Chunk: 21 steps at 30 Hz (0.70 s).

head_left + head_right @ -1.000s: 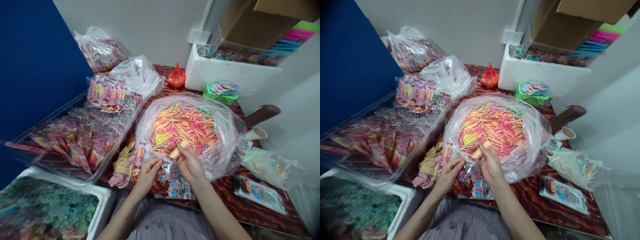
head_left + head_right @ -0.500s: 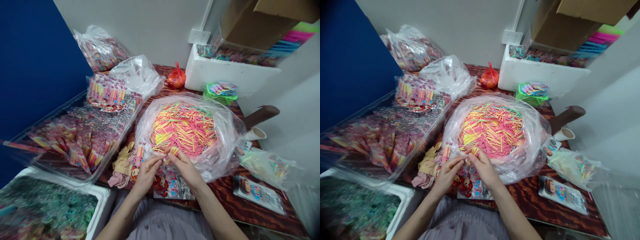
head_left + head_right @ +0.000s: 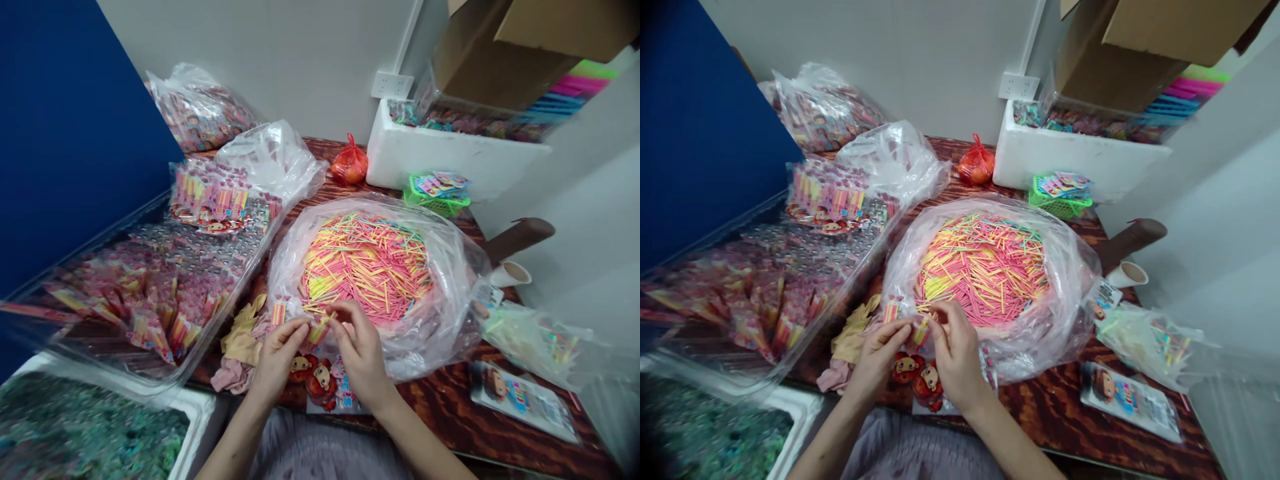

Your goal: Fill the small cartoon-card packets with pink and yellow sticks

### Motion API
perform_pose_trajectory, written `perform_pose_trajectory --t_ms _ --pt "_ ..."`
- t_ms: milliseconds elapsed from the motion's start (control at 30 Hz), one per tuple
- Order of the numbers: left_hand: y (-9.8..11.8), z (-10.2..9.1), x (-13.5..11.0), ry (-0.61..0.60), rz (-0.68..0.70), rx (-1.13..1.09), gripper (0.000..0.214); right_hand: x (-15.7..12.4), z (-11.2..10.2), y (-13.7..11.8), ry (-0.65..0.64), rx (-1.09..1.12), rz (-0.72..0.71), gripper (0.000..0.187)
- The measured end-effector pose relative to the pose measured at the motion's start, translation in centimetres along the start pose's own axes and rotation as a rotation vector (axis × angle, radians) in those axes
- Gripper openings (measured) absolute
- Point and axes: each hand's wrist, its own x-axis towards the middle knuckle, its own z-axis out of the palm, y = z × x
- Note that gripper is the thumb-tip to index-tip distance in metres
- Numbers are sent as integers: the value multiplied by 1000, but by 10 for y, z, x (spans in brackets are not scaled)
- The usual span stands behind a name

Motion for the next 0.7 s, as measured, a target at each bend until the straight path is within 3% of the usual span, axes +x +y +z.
perform_pose_trajectory --t_ms 133,267,400,500,600,700 --pt "7 -4 3 -3 41 46 26 4 0 -2 -111 -51 -87 16" --pt "8 -11 6 62 55 53 25 7 2 -5 -82 -19 -52 17" --pt "9 -21 6 49 72 73 23 7 7 -12 -238 -122 -131 18" --pt "10 -29 7 87 98 138 23 12 3 -7 -324 -41 -106 25" --pt "3 -35 15 232 242 343 22 34 -13 22 -224 -77 -53 25" --pt "-12 -34 28 364 371 620 21 70 -38 64 -39 -586 -57 23"
